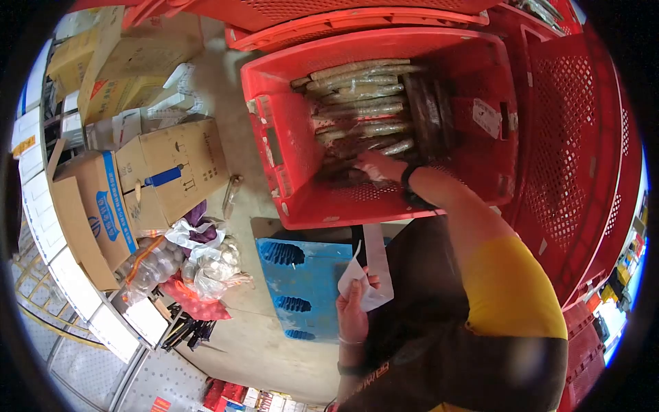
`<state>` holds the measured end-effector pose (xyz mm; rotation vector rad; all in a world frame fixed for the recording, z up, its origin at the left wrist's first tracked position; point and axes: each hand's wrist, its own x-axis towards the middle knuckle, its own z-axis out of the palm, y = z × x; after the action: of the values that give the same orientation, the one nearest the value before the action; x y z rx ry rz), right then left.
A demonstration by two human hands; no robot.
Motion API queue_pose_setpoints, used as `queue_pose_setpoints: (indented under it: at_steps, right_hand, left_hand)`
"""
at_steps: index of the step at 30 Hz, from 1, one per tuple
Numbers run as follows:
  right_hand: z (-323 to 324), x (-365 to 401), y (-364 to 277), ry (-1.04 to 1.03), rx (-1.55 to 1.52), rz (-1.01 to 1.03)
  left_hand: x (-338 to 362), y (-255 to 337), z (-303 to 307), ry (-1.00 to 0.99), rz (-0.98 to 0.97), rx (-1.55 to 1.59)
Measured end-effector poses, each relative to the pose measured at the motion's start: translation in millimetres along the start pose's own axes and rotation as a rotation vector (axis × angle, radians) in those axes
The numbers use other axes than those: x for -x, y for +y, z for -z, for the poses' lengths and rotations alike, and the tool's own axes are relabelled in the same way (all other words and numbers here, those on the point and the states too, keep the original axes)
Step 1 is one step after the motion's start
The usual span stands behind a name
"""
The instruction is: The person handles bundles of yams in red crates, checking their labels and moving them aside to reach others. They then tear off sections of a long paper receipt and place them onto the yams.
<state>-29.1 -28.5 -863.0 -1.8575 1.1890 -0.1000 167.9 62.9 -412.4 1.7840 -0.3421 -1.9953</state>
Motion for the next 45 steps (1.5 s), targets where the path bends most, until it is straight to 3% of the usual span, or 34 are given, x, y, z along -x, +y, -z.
queue_pose_setpoints:
  at_steps: [1,3,4,6,7,8,10,12,14,17,19,23,25,26,28,30,31,32,33,35,42,44,45]
  right_hand:
    - [-17.2,-7.0,4.4,-0.041,-0.068,-0.024]
    - [23.7,-8.8,-59.9,0.139,0.068,-0.034]
    - [20.4,-12.3,-55.7,0.147,0.069,-0.043]
    - [1.9,-22.4,-44.4,-0.094,-0.113,-0.27]
    - [7.8,-18.1,-38.8,-0.094,-0.107,-0.27]
    - [21.0,-9.1,-32.9,-0.125,-0.388,-0.209]
    - [55.8,1.4,-29.9,-0.151,-0.672,-0.143]
    - [99.3,16.2,-29.7,-0.145,-0.376,-0.022]
    - [126.2,23.0,3.3,-0.069,-0.864,-0.033]
    - [202.1,7.7,23.2,-0.048,-0.63,0.046]
    - [225.9,-20.8,33.7,-0.239,-0.824,-0.228]
    - [191.3,-61.7,28.9,-0.058,-0.703,-0.257]
    - [176.4,-71.9,10.2,0.185,0.125,-0.295]
    - [173.4,-61.6,-5.5,0.181,0.129,-0.295]
    - [168.2,-19.7,-46.8,0.186,-0.361,-0.248]
    - [111.3,3.8,-21.3,-0.326,-0.042,-0.019]
    - [22.4,2.9,33.9,-0.387,0.0,0.123]
    - [-8.8,3.4,43.1,-0.44,0.033,0.267]
    - [-29.9,21.9,61.6,-0.467,-0.168,0.082]
    - [50.4,64.8,-0.2,-0.405,-0.602,-0.295]
    - [41.3,64.8,10.0,-0.268,-0.562,-0.271]
    - [54.9,63.0,10.7,-0.057,-0.295,-0.312]
    - [83.5,68.6,4.7,0.143,-0.329,-0.407]
  left_hand:
    - [-2.9,1.5,-2.5,0.007,-0.006,0.006]
    - [-5.8,1.2,-7.2,-0.001,-0.006,0.006]
    - [-4.3,-0.7,-7.4,-0.004,0.011,0.017]
    - [-1.7,0.2,-5.9,-0.009,0.029,0.031]
    - [-2.2,1.8,-5.4,-0.011,0.025,0.031]
    - [-2.9,2.6,-6.9,-0.011,0.019,0.034]
    - [-7.4,6.1,-9.9,-0.01,0.004,0.032]
    - [-7.2,8.0,-6.5,-0.004,-0.002,0.021]
    - [-8.6,4.4,-5.6,-0.048,0.044,0.075]
    - [-16.2,0.9,-7.5,-0.055,0.086,0.033]
    - [-26.2,-9.2,-8.1,-0.052,0.091,0.014]
    - [-26.8,-17.5,-12.0,-0.029,0.091,-0.032]
    - [-23.3,-15.7,-7.6,0.001,0.114,-0.048]
    - [-25.0,-14.1,-6.8,0.019,0.11,-0.051]
    - [-27.8,-13.8,-7.3,0.024,0.098,-0.002]
    - [-25.4,-14.8,-10.6,0.03,0.087,0.043]
    - [-24.9,-15.4,-13.3,0.016,0.106,0.039]
    - [-26.2,-15.2,-15.1,0.003,0.122,0.033]
    - [-26.0,-15.0,-14.9,0.004,0.121,0.03]
    - [-22.4,-15.5,-12.2,-0.049,0.12,0.023]
    - [-25.1,-12.8,-8.0,0.011,0.136,0.015]
    - [-25.3,-14.3,-2.5,-0.025,0.111,-0.019]
    - [-24.8,-15.6,1.2,-0.025,0.114,-0.019]
